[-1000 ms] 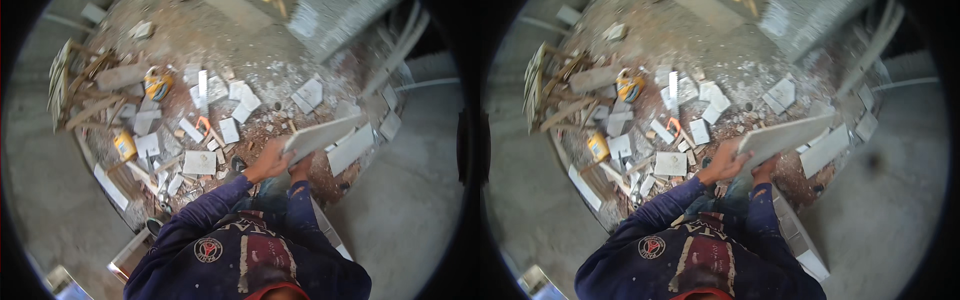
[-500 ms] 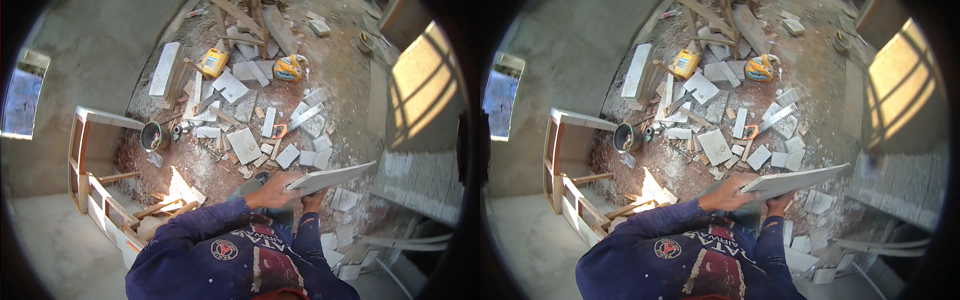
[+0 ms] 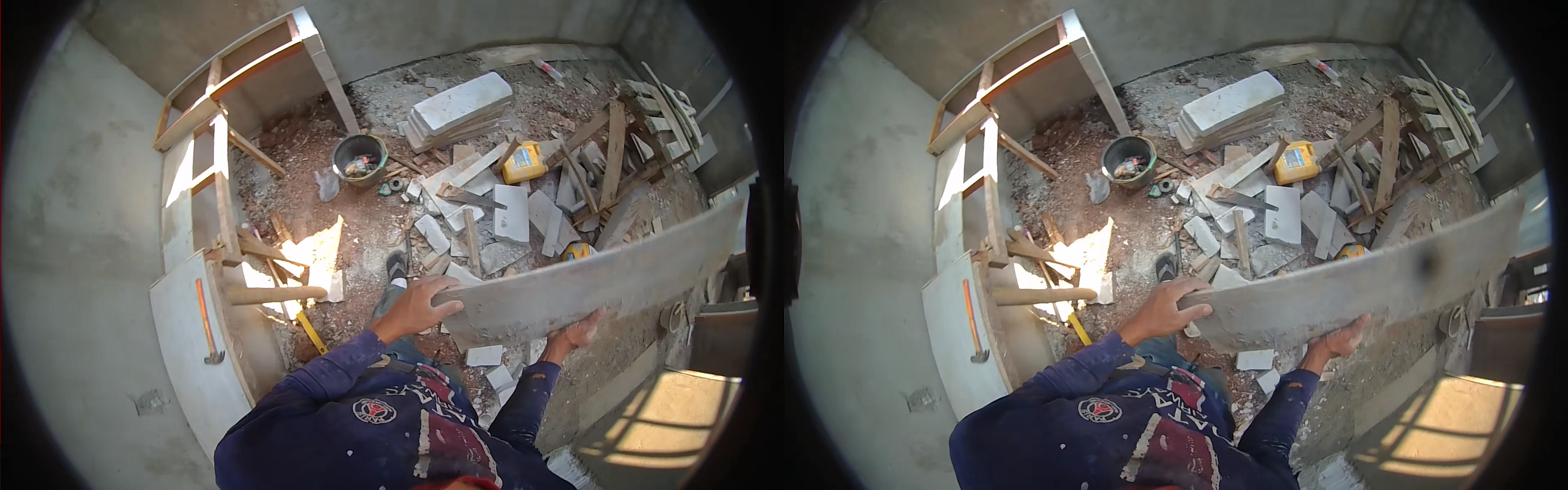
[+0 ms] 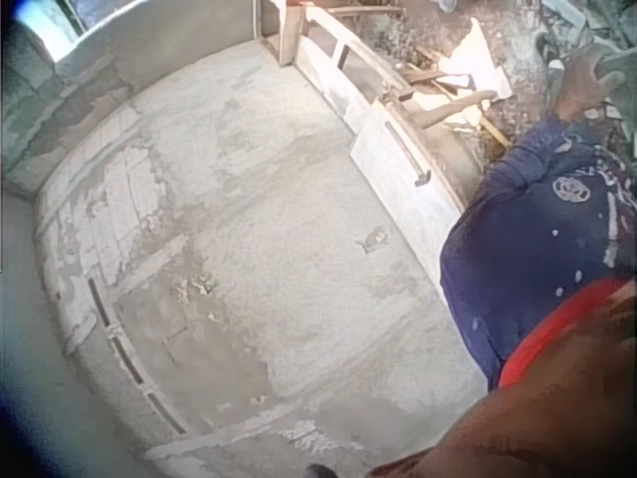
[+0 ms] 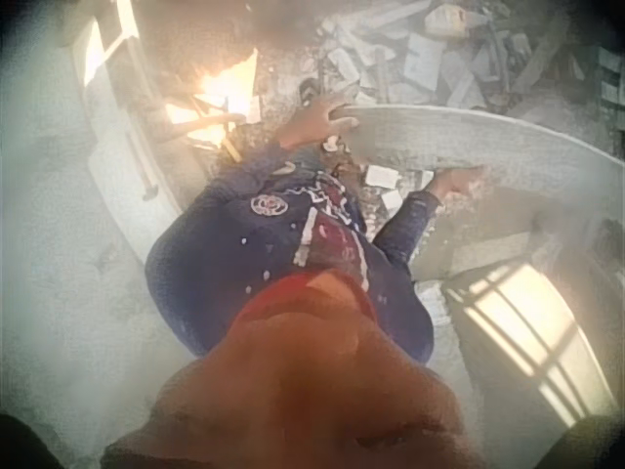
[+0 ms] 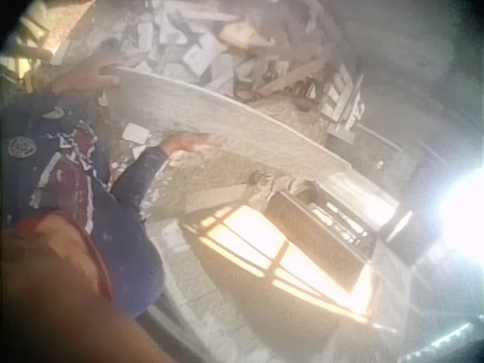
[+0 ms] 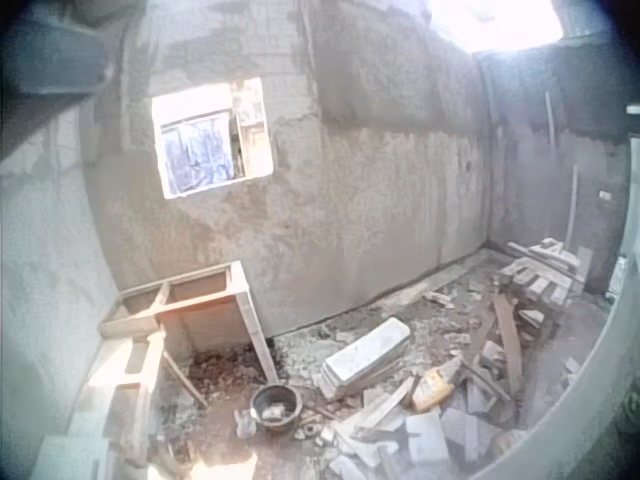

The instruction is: Measuring, cutting, and preparing a large tile for wall installation in a construction site.

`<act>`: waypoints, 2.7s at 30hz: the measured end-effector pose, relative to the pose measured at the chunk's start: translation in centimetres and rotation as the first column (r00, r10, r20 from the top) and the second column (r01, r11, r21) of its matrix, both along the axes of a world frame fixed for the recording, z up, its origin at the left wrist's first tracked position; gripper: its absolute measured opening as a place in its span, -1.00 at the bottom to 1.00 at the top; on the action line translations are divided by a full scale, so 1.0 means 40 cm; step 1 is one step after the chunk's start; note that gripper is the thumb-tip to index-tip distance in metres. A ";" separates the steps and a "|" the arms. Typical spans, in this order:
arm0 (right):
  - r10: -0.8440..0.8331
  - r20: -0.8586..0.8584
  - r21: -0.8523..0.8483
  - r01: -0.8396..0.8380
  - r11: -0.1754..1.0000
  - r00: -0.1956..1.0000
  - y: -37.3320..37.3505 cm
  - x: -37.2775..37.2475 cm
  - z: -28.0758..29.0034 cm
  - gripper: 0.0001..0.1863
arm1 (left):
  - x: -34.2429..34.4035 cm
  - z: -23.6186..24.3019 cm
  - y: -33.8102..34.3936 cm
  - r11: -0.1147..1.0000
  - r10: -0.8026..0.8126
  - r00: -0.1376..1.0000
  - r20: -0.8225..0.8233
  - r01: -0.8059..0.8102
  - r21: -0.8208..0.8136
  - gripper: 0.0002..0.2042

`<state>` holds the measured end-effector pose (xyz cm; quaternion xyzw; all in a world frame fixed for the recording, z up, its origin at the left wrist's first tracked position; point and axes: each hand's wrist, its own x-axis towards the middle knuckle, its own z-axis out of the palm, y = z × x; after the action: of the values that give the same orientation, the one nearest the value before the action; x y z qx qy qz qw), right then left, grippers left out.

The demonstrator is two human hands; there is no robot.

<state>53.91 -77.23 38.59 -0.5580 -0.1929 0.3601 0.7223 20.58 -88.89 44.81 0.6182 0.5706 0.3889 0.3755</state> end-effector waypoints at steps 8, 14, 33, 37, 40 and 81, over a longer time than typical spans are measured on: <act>0.081 0.550 -0.143 -0.002 0.990 0.831 0.398 -0.490 0.113 -0.52 | -0.322 -0.119 0.288 0.951 0.276 0.958 -0.075 -0.284 -0.124 -0.59; 0.166 0.523 -0.003 -0.193 0.981 0.836 0.625 -0.790 0.133 -0.53 | -0.529 -0.229 0.495 0.892 0.452 0.888 0.080 -0.449 -0.054 -0.59; 0.663 0.276 -0.694 -0.334 0.638 0.696 0.980 -1.003 -1.075 -0.34 | -0.679 -1.183 0.704 0.621 0.514 0.819 -0.254 -0.559 -0.549 -0.39; 0.567 0.212 -0.597 -0.354 0.720 0.796 0.962 -1.033 -0.896 -0.41 | -0.661 -1.014 0.683 0.639 0.508 0.758 -0.409 -0.650 -0.411 -0.43; 0.503 0.309 -0.453 -0.340 0.824 0.807 0.965 -0.989 -0.804 -0.50 | -0.633 -0.942 0.702 0.658 0.569 0.756 -0.324 -0.655 -0.371 -0.50; 0.795 0.561 -0.614 -0.528 0.586 0.230 0.691 -1.215 -0.530 -0.60 | -0.555 -0.675 0.592 0.905 0.246 0.969 0.015 -0.224 -0.363 0.01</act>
<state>5.32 -49.60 17.38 -0.6157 -0.6578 0.3666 0.2319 -1.60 -65.22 17.82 0.4542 0.6905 0.3390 0.4494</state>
